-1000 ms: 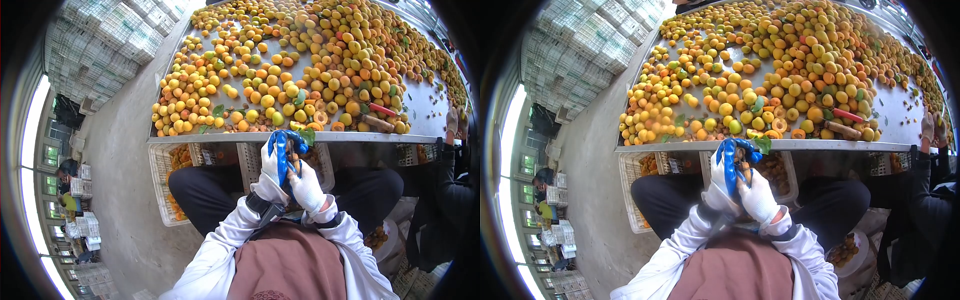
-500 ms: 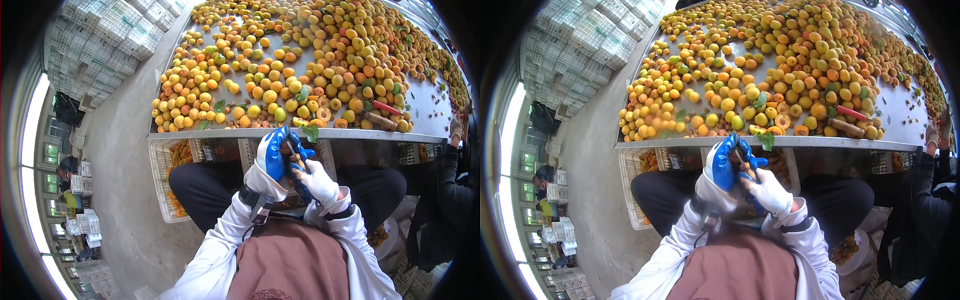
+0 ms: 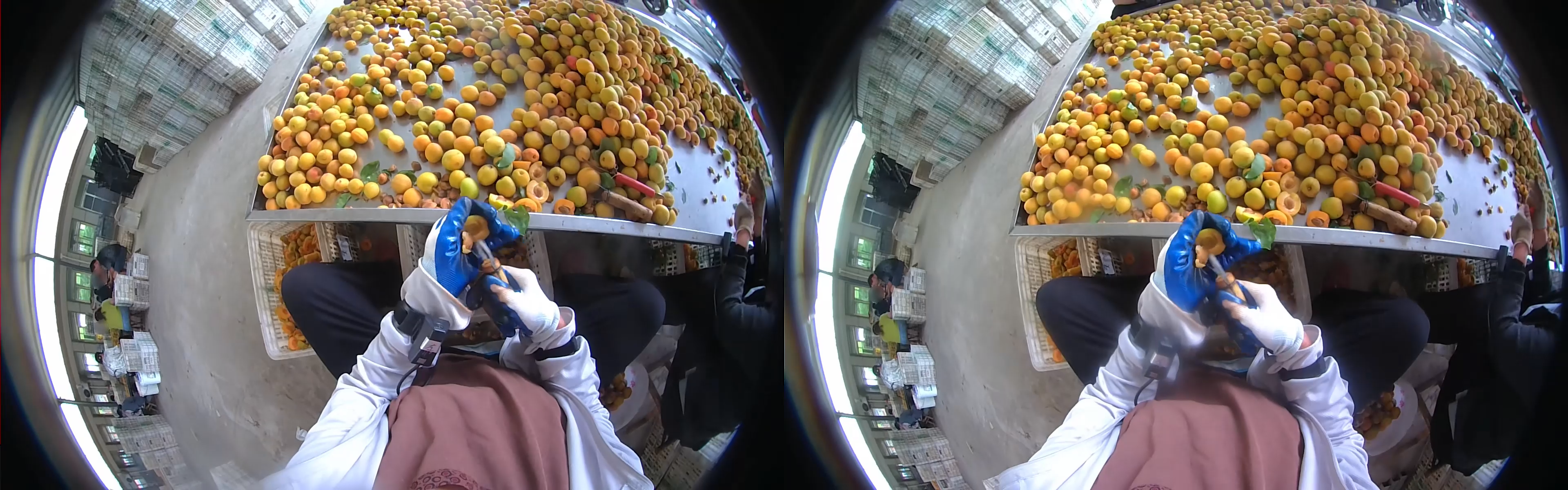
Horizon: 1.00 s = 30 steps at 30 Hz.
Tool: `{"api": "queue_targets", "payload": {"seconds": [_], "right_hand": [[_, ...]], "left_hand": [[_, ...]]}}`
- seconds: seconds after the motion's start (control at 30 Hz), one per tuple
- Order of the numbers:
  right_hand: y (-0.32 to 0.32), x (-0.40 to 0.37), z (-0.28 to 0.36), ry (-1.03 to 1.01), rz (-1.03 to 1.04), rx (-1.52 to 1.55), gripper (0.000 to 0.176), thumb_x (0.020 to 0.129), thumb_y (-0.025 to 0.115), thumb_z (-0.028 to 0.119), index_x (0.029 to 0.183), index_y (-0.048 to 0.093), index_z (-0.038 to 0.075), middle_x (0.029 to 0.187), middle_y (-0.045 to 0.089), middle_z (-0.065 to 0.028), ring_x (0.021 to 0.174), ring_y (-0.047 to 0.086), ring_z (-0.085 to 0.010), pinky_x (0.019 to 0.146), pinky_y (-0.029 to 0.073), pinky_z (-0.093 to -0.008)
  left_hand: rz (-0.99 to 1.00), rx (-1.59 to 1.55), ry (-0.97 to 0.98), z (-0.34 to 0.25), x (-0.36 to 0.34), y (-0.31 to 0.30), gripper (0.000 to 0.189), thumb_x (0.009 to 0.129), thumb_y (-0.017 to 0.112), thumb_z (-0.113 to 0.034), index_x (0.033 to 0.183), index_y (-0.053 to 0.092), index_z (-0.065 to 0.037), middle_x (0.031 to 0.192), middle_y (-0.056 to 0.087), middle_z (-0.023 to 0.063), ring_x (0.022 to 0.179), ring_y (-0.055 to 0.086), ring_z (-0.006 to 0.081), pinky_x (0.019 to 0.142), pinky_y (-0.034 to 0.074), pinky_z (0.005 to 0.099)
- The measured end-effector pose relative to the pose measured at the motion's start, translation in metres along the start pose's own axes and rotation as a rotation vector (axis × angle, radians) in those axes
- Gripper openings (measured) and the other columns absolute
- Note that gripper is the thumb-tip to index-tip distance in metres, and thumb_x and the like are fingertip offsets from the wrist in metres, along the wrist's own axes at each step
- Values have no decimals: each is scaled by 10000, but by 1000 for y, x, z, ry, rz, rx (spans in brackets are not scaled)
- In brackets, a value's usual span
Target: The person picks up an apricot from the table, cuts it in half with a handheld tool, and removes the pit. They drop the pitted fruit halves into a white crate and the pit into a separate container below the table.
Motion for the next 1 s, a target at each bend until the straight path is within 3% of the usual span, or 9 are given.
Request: {"api": "queue_targets", "payload": {"seconds": [0.13, 0.2, 0.27, 0.67, 0.8, 0.83, 0.87, 0.93, 1.0], "right_hand": [[5, 2, 1, -128, -155, 140, 217, 961, 642, 115, 1156, 629, 22, 778, 624, -6, 645, 534, -60, 587, 464, -248], [8, 11, -5, -406, -354, -449, 230, 923, 676, 101, 1125, 622, 6, 755, 664, -110, 631, 622, -180, 609, 499, -310], [9, 14, -10, -408, -340, -639, 223, 880, 725, 135, 1025, 606, 14, 809, 678, -243, 779, 667, -450, 654, 535, -442], [1, 4, -13, -211, -430, -1110, 263, 881, 737, 259, 1010, 621, 62, 803, 705, -179, 751, 696, -392, 657, 545, -473], [0, -4, -8, -292, -490, -1036, 245, 893, 726, 294, 956, 622, 82, 759, 692, -169, 699, 684, -386, 633, 545, -466], [0, -7, -4, -302, -494, -1001, 250, 894, 725, 298, 972, 628, 80, 773, 695, -167, 711, 687, -386, 637, 546, -464], [0, -9, 1, -304, -501, -993, 250, 894, 725, 298, 972, 628, 80, 773, 695, -167, 711, 687, -386, 637, 546, -464], [1, -13, 10, -276, -471, -961, 247, 896, 723, 290, 992, 633, 81, 814, 703, -168, 739, 691, -386, 652, 547, -462], [0, -13, 15, -273, -478, -957, 247, 895, 724, 286, 999, 633, 81, 826, 705, -170, 751, 692, -386, 660, 547, -461]], "left_hand": [[-31, 253, 53, -7, 4, 5, 357, 1080, 446, -341, 1126, 598, -21, 1071, 665, 138, 1062, 669, 280, 972, 539, 438], [-66, 114, -45, -2, 1, 7, 350, 1081, 436, -319, 1127, 604, -16, 1113, 677, 153, 1083, 661, 265, 967, 528, 405], [34, 290, 123, 5, 5, 0, 375, 1084, 413, -313, 1117, 608, 6, 1107, 681, 157, 1087, 658, 254, 990, 511, 392], [-292, 613, 502, -74, -9, -20, 226, 1054, 516, -148, 1051, 640, 40, 1018, 713, 135, 959, 658, 197, 952, 486, 356], [-381, 1120, 683, -154, -52, -107, 194, 1014, 528, -82, 1148, 616, 26, 1096, 692, 127, 992, 669, 213, 960, 517, 363], [-588, 1436, 599, -171, -68, -137, 219, 975, 600, -130, 1167, 628, -27, 1098, 677, 129, 1040, 659, 257, 976, 502, 397], [-652, 2395, 370, -193, -80, -126, 307, 911, 676, -197, 1195, 638, -87, 1111, 653, 132, 1055, 632, 312, 984, 474, 437], [-674, 2720, 385, -190, -88, -121, 356, 857, 717, -246, 1185, 654, -121, 1130, 627, 146, 1050, 599, 354, 963, 449, 471], [-488, 2582, 570, -178, -70, -103, 279, 879, 699, -242, 1134, 688, -131, 1070, 660, 137, 989, 626, 355, 924, 468, 449]]}}
Point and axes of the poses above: each hand's wrist, its own x-axis towards the middle knuckle, its own y-axis out of the palm, z = x × y, the point moved 1 cm from there along x, towards the middle knuckle
